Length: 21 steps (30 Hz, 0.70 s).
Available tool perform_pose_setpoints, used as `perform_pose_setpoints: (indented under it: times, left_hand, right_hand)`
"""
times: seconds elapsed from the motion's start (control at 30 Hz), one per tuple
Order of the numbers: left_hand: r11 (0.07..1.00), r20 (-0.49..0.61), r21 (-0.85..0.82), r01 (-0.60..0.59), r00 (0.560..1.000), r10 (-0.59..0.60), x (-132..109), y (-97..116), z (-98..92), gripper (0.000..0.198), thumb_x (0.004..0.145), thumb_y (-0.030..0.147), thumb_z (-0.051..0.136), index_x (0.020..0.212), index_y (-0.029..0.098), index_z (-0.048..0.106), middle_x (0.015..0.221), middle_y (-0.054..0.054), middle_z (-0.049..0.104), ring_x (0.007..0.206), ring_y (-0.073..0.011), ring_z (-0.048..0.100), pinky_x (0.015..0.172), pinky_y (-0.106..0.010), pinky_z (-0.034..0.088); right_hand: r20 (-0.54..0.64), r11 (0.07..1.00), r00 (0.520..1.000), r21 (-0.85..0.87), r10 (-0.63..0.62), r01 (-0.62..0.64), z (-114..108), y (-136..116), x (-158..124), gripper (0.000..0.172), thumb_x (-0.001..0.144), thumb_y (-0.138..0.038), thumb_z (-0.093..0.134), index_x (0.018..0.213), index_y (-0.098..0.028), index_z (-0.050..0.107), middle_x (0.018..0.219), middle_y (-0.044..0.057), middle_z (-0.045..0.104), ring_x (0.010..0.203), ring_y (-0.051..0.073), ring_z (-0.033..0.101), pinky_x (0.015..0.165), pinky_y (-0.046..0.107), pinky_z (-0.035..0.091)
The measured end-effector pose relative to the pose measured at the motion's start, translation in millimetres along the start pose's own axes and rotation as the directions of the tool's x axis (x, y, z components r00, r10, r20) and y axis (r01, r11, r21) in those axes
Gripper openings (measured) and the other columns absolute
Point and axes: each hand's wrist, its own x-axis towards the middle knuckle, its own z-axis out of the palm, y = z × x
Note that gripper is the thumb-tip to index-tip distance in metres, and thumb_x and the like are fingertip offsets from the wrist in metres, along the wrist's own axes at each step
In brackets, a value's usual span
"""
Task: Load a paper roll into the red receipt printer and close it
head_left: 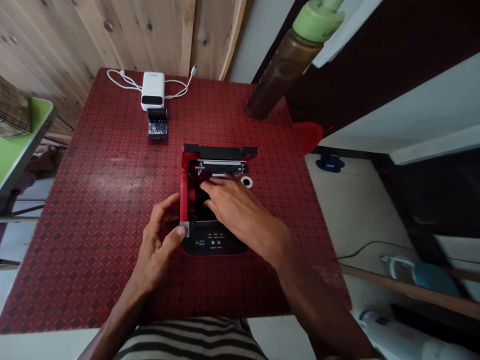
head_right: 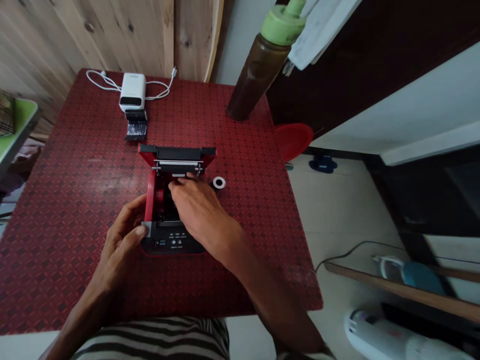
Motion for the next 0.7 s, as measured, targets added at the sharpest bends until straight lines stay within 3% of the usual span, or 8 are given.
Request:
perform_pose_setpoints:
  times: [0.13,0.27,0.43,0.57,0.7]
  left_hand:
    - [1.000,0.001,0.003,0.012,1.000,-0.012,0,1,0.1,0.062,0.105,0.057,0.074,0.158,0.028,0.064,0.154,-0.013,0.075,0.128,-0.0350,0.077,0.105,-0.051,0.064]
    - [1.000,-0.017,0.009,0.001,1.000,-0.001,0,2,1.3,0.060,0.104,0.056,0.075,0.157,0.029,0.065,0.154,-0.012,0.075,0.135,-0.0364,0.075,0.105,-0.051,0.064]
    - [1.000,-0.021,0.017,-0.002,1.000,0.002,0,1,1.0,0.060,0.104,0.055,0.075,0.157,0.029,0.066,0.151,-0.012,0.076,0.140,-0.0385,0.072,0.102,-0.051,0.066]
    - [1.000,-0.009,0.003,-0.018,1.000,0.018,0,-2,-0.1,0.060,0.104,0.055,0.075,0.157,0.028,0.066,0.151,-0.012,0.076,0.134,-0.0367,0.075,0.103,-0.051,0.065]
    - [1.000,0.001,-0.014,0.007,1.000,-0.007,-1,-1,-1.0,0.061,0.104,0.055,0.076,0.158,0.028,0.065,0.152,-0.012,0.076,0.129,-0.0352,0.077,0.104,-0.051,0.064]
  right_hand:
    - [-0.146,0.984,0.982,0.117,-0.116,0.134,-8,11,-23,0.040,0.104,0.005,0.056,0.120,-0.023,0.080,0.127,0.007,0.085,0.116,0.024,0.080,0.106,0.040,0.064]
    - [-0.169,0.955,0.954,0.123,-0.247,0.269,-14,21,-42,0.033,0.104,0.002,0.065,0.116,-0.024,0.083,0.125,0.005,0.087,0.120,0.023,0.078,0.109,0.040,0.064]
    - [-0.091,0.958,0.958,0.066,-0.271,0.278,-8,19,-30,0.024,0.108,-0.003,0.066,0.104,-0.021,0.082,0.113,0.006,0.086,0.111,0.024,0.075,0.102,0.041,0.061]
    - [-0.046,0.948,0.951,0.083,-0.306,0.309,-6,18,-19,0.032,0.108,-0.001,0.063,0.087,-0.022,0.077,0.096,0.003,0.080,0.093,0.021,0.071,0.093,0.037,0.058]
    - [-0.154,0.954,0.952,0.107,-0.263,0.281,-9,21,-26,0.028,0.110,-0.004,0.062,0.092,-0.021,0.075,0.097,0.004,0.079,0.093,0.021,0.072,0.092,0.038,0.059]
